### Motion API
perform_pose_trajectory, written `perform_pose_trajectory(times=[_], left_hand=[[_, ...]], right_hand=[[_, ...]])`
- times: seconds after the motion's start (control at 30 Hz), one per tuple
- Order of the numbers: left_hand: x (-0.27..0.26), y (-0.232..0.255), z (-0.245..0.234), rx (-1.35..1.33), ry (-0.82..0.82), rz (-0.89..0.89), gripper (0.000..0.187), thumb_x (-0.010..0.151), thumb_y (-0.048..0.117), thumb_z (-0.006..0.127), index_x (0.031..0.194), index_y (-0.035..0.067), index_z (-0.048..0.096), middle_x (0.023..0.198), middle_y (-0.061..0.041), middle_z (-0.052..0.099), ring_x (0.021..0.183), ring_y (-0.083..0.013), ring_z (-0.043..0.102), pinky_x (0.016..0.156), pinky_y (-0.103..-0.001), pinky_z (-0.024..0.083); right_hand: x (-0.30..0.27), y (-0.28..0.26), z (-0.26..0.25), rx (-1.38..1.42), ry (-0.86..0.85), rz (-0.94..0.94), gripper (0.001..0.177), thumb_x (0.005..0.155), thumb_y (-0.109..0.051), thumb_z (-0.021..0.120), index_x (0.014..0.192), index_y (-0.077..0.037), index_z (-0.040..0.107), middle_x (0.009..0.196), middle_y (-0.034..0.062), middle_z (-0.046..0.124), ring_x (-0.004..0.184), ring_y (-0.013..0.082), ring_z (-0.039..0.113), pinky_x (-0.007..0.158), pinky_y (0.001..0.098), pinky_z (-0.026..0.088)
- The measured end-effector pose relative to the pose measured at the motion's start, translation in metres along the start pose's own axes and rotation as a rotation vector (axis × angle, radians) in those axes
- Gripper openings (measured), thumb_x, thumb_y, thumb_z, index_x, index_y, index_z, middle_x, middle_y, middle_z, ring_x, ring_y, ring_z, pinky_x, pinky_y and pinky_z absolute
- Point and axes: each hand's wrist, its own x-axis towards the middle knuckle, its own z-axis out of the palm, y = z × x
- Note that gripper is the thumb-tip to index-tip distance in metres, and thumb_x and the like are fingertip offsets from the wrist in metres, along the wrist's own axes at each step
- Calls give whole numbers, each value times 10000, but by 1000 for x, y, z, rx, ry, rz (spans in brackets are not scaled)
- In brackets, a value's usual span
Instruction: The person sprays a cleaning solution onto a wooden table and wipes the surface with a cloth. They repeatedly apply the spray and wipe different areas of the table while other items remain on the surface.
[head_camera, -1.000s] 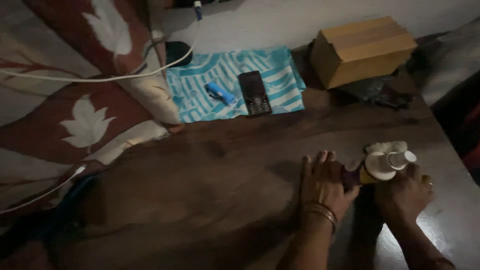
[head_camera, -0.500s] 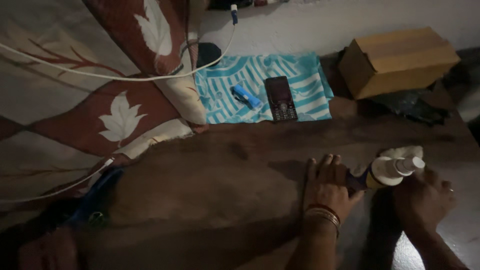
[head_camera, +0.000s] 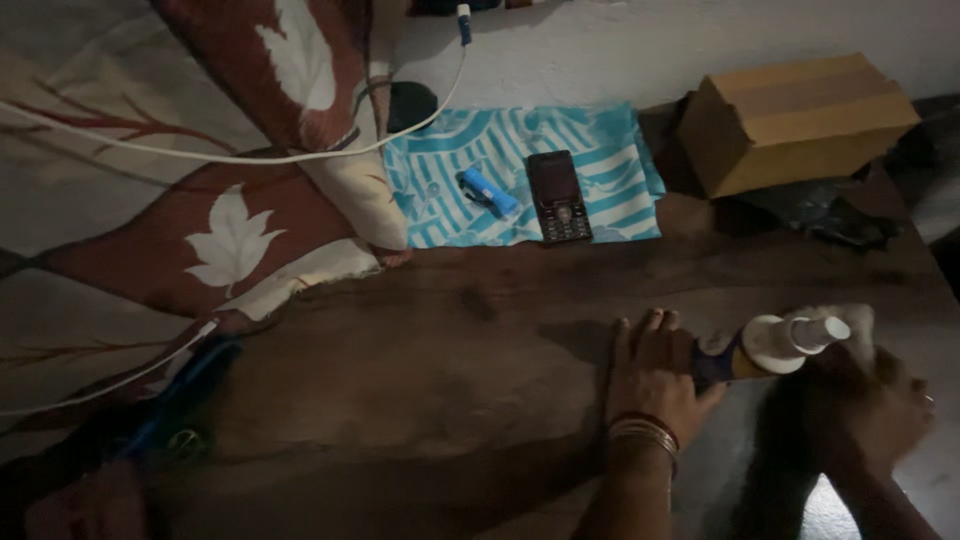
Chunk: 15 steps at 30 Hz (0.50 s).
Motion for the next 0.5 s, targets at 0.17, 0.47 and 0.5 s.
perform_pose_trajectory(times=[0.17,0.47,0.5], left_hand=[[2,1,2,42,-12,8,758,875,616,605,1327,11,540,1547,-145,431,1501,-278,292,1247,-547,126],[1,1,1,39,-3,12,716,917,598,592,1330,14,565,1563,-170,440,1523,-301,300,1269,-548,120],[1,1,0,18,-14,4,686,938,590,590,1324,23,573,1572,-179,437,1528,-304,300,1277,-551,118]], right_hand=[[-27,-38,-23,74,-16,-170,480,825,-343,689,1289,-222,671,1367,122,638,1133,327,596,876,424,503],[-16,44,11,-177,-129,100,486,940,-422,699,1326,-140,614,1240,99,619,1096,297,599,931,442,514],[-6,46,18,-268,-128,126,464,942,-432,694,1305,-152,626,1223,107,622,1121,301,608,962,449,525]])
